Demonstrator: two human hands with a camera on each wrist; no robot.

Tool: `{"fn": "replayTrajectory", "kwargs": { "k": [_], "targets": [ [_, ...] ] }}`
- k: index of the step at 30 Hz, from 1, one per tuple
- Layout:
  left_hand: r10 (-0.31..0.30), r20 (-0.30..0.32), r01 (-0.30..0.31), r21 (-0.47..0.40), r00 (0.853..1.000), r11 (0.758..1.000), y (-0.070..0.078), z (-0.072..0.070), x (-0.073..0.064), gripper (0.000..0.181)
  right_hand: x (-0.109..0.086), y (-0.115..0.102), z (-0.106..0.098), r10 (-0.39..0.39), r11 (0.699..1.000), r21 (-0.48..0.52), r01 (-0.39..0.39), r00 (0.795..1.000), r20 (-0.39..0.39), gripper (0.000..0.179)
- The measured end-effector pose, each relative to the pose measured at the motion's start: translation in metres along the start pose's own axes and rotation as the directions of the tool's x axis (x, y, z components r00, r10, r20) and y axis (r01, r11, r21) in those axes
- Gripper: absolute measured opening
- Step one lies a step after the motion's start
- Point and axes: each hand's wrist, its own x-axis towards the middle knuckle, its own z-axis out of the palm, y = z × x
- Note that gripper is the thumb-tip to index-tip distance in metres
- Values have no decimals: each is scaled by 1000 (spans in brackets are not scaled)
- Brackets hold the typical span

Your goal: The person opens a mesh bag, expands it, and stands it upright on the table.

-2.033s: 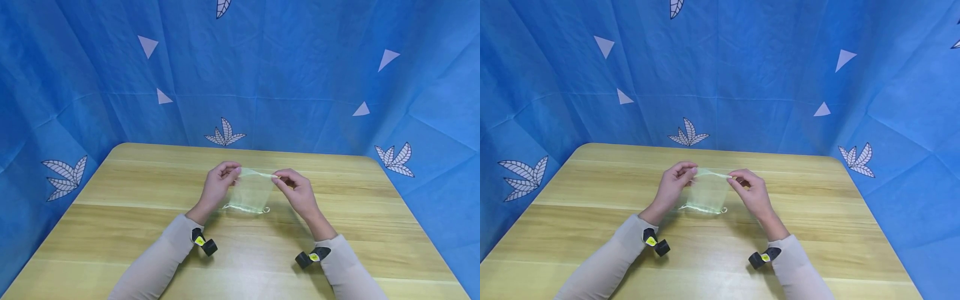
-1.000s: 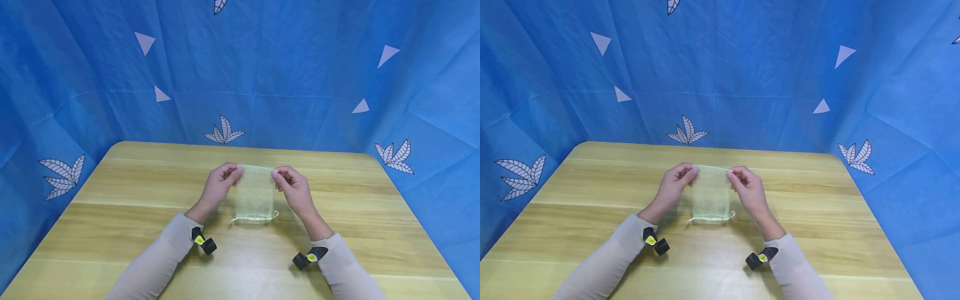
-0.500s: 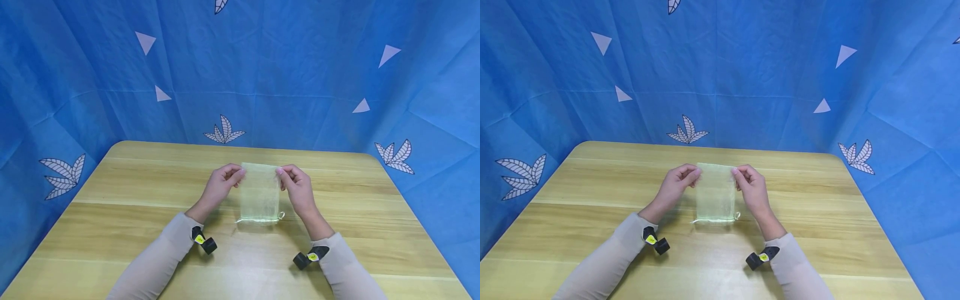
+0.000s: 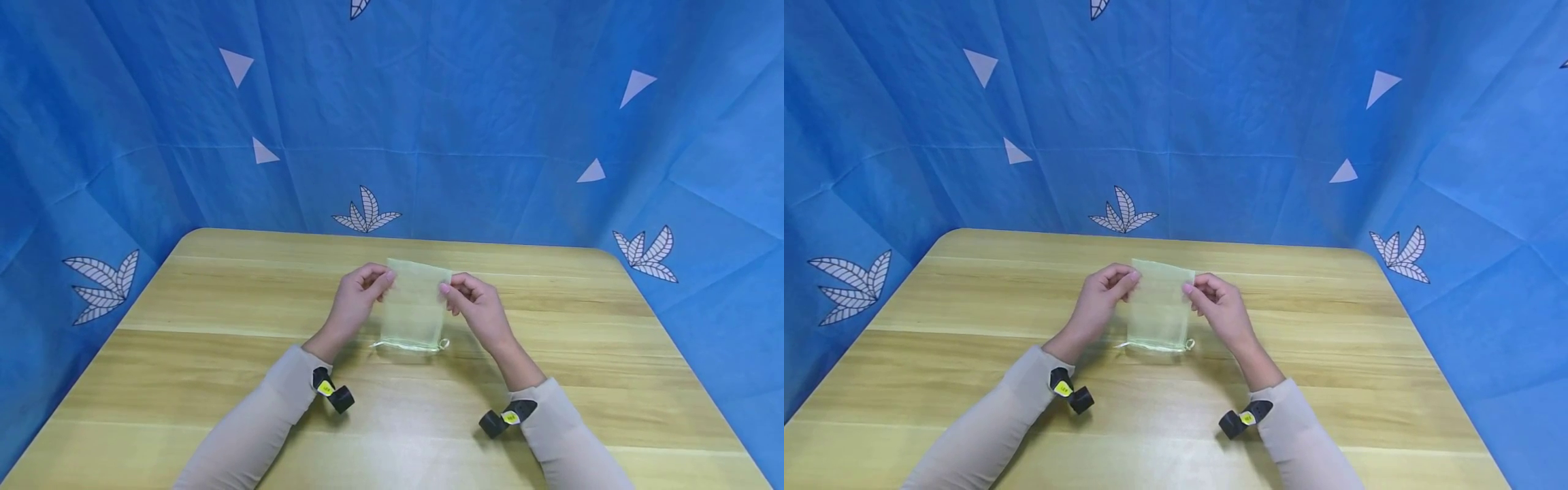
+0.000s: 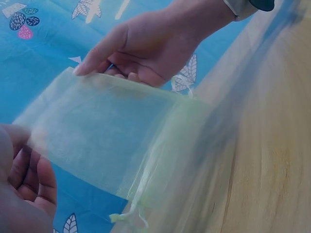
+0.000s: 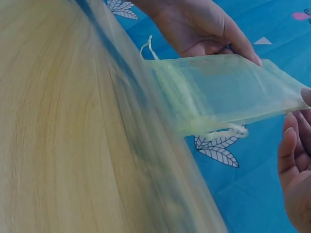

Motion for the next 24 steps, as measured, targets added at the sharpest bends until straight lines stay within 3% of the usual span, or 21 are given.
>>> {"fn": "replayTrajectory", "kwargs": {
  "k": [6,16,24],
  "targets": [
    [13,5,-12,-19,1000,1000,0,0,0,23,0,0,0,21,1000,-15,-21,1000,2,19],
    [-30,123,24,56,992,998,-6,2,0,23,3,1,-2,32,998,62,-27,996,-78,22],
    [-20,109,13,67,994,998,-3,0,-1,22,2,-1,-4,73,997,-1,-74,995,-63,26]
  ]
}}
